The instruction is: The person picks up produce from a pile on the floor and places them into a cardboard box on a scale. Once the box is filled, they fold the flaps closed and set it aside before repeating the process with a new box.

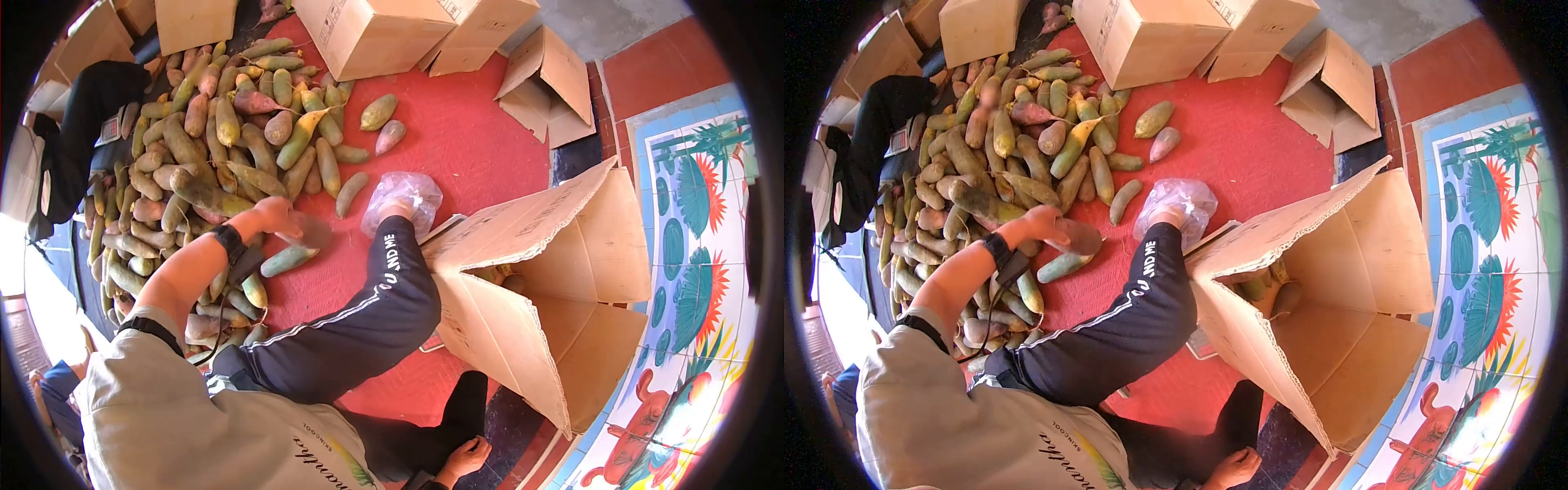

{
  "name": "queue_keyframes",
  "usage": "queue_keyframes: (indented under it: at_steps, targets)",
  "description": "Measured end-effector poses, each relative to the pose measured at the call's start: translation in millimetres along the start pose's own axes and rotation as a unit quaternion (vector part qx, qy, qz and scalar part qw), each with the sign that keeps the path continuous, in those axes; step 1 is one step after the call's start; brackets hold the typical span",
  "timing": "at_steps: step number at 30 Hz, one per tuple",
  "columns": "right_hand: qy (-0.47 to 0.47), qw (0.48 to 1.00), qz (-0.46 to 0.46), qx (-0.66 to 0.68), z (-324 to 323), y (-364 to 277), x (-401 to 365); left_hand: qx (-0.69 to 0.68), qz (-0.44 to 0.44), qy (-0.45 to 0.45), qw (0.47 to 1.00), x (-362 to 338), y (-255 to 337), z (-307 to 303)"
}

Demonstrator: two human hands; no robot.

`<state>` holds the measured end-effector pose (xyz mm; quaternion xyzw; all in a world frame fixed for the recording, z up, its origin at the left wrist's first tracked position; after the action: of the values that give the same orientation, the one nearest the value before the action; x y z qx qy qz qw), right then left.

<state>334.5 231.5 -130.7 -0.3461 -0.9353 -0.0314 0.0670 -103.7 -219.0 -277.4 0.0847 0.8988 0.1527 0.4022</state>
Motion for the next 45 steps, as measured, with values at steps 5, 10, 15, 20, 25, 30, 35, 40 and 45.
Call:
queue_keyframes:
  at_steps: [5, 10, 15, 20, 25, 30, 35, 40, 45]
  targets:
    - [-0.002, 1.000, -0.002, 0.010, 7.3, 13.5, -1.9, -0.019, 0.019, 0.175, 0.984, 22.6, -1.2, -3.2]
    - [-0.013, 1.000, 0.008, 0.010, 4.7, 10.3, -1.3, 0.029, 0.112, 0.415, 0.902, 15.2, 13.4, 31.0]
    - [-0.005, 1.000, -0.007, 0.009, 7.8, 15.7, -0.7, 0.060, 0.170, 0.222, 0.958, 26.8, 17.3, 97.3]
    - [-0.019, 1.000, -0.002, 0.008, 5.3, 13.6, -0.5, 0.013, 0.109, 0.067, 0.992, 34.2, 40.2, 112.3]
    - [-0.012, 1.000, -0.021, 0.001, 5.2, 12.9, 1.1, 0.010, 0.045, -0.026, 0.999, 52.2, 45.8, 119.6]
    - [-0.010, 1.000, -0.003, -0.013, 6.3, 11.4, 2.0, 0.144, 0.119, 0.000, 0.982, 43.5, 55.3, 112.2]
    - [-0.001, 1.000, -0.002, -0.017, 6.7, 9.8, 2.4, 0.177, 0.127, -0.017, 0.976, 56.0, 70.1, 109.9]
    - [0.005, 1.000, 0.002, -0.008, 4.9, 7.4, 0.1, 0.294, 0.194, -0.001, 0.936, 55.2, 73.6, 126.4]
    - [0.007, 1.000, 0.003, 0.013, 4.3, 4.5, 0.0, 0.444, 0.094, 0.010, 0.891, 23.4, 68.7, 91.5]
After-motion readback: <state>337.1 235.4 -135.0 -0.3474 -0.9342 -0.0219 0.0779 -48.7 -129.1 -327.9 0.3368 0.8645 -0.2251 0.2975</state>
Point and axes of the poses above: each hand's wrist, its own x-axis towards the middle knuckle, its own z-axis out of the palm, y = z × x, the point moved 1 cm from there along x, towards the middle knuckle, and after that the axes turned 8 degrees about -y, right-handed, at the moved point
